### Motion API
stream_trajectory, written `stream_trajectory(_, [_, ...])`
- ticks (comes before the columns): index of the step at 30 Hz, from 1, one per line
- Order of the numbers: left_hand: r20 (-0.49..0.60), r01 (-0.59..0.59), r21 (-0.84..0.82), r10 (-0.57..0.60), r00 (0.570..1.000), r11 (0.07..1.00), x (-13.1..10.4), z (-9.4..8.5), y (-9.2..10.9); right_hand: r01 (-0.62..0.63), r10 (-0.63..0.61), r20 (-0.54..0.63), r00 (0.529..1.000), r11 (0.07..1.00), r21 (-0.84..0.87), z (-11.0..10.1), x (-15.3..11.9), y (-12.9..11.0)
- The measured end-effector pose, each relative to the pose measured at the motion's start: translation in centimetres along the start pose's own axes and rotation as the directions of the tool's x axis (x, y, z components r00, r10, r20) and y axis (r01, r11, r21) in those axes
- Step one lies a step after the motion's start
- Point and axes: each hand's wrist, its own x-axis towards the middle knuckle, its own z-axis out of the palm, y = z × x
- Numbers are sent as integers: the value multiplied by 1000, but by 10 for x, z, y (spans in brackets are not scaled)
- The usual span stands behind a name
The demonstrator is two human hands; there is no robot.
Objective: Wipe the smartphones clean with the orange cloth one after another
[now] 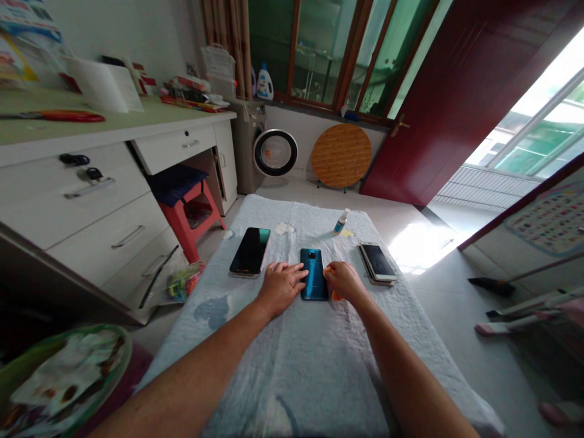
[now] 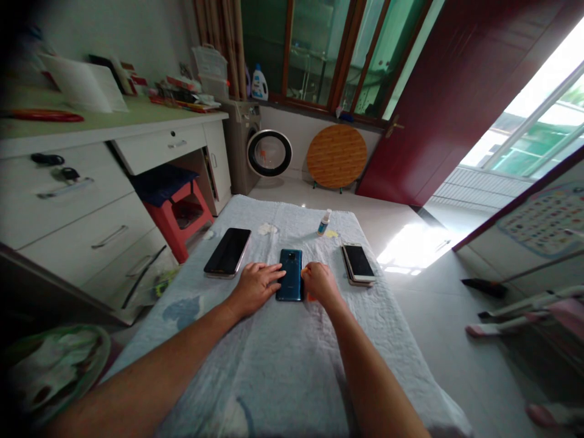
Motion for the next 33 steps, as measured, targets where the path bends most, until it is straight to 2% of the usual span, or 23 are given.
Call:
stream_trajectory(9, [22, -36, -38, 37, 999, 999, -3, -6, 1, -123, 119, -114, 986, 992, -33, 8, 60, -2])
stream_trajectory(16, [43, -53, -67, 56, 998, 996, -3, -7, 0, -141, 137, -136, 981, 990, -14, 8, 79, -4])
stream_trajectory(21, [29, -42, -68, 44, 999, 997, -4, -7, 1, -128, 128, -101, 987, 992, 9, 4, 63, -1])
stream_trajectory(33, [4, -19, -61, 19, 1000, 998, -6, -4, 4, -104, 98, 43, 994, 979, 173, 1, -14, 5])
